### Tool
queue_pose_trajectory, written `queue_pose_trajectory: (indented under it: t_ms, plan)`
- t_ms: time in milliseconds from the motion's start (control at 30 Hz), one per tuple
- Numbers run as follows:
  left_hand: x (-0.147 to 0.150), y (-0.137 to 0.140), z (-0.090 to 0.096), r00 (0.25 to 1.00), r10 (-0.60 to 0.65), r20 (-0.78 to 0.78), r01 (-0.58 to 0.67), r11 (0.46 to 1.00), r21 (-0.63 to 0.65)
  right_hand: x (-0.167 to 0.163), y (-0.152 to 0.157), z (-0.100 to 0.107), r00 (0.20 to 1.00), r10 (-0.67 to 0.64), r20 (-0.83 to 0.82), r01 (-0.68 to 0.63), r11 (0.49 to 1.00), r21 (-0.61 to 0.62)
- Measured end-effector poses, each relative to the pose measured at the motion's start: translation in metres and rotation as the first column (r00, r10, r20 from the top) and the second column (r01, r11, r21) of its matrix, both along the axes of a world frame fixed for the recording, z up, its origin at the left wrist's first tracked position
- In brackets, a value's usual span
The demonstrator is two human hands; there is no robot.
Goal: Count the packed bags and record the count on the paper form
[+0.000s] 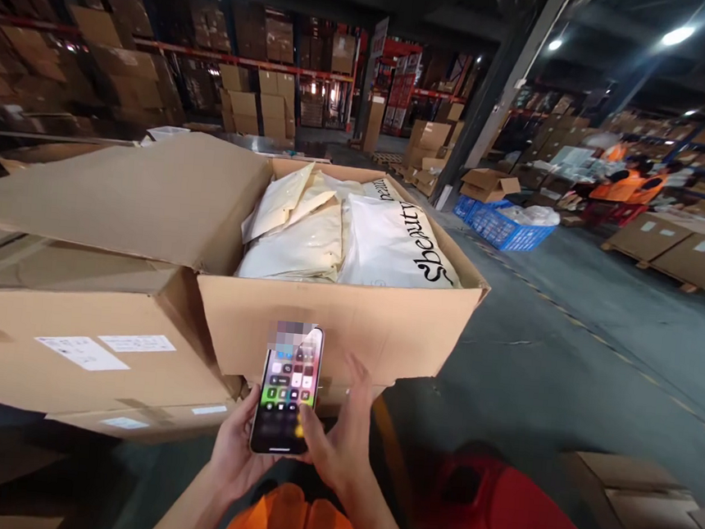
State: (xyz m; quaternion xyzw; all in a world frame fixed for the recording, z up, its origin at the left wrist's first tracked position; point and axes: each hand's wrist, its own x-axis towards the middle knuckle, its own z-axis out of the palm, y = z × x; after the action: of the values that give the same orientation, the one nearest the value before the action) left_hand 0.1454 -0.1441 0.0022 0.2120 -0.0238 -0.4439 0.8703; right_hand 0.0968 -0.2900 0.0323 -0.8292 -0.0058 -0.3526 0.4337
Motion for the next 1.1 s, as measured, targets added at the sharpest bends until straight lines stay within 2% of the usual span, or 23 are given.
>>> queue_pose_trajectory:
  t_ms: [33,100,167,233,367,633,700,867,967,1100]
  plan:
    - [0.0,0.0,0.001,1.0,-0.004,-0.002,0.004,1.0,-0.009,-0.004,0.001,0.001,0.995,-0.076,0.06,0.085,0.982,-0.167]
    - [0.0,-0.001,0.002,1.0,-0.002,-0.028,0.001,1.0,-0.02,-0.012,0.005,0.003,0.987,-0.128,0.096,0.156,0.91,-0.385]
    - [0.0,-0.004,0.001,0.996,0.015,-0.09,-0.014,1.0,0.005,-0.016,0.011,0.006,0.987,-0.14,0.074,0.159,0.855,-0.494]
    - [0.0,-0.007,-0.003,0.988,0.041,-0.148,-0.034,0.998,0.048,-0.016,0.016,0.008,0.989,-0.139,0.047,0.142,0.829,-0.541]
    - [-0.003,-0.012,-0.011,0.987,0.053,-0.154,-0.051,0.999,0.016,-0.009,0.022,0.011,0.989,-0.144,-0.035,0.1,0.821,-0.562]
    - [-0.008,-0.012,-0.011,0.987,0.058,-0.151,-0.056,0.998,0.019,-0.006,0.022,0.012,0.994,-0.113,-0.016,0.091,0.868,-0.489]
    - [-0.008,-0.011,-0.008,0.976,0.092,-0.199,-0.084,0.995,0.048,-0.006,0.023,0.011,0.995,-0.099,0.003,0.088,0.871,-0.484]
    - [-0.007,-0.009,-0.004,0.918,0.144,-0.369,-0.127,0.989,0.068,-0.008,0.022,0.005,0.997,-0.076,-0.008,0.059,0.829,-0.556]
    - [-0.008,-0.007,-0.003,0.959,0.08,-0.273,-0.077,0.997,0.022,-0.014,0.022,-0.001,0.996,-0.033,0.083,0.071,0.85,-0.523]
    - [-0.011,-0.003,-0.001,0.991,0.041,-0.13,-0.036,0.999,0.038,-0.023,0.019,-0.011,0.976,-0.043,0.213,0.145,0.859,-0.49]
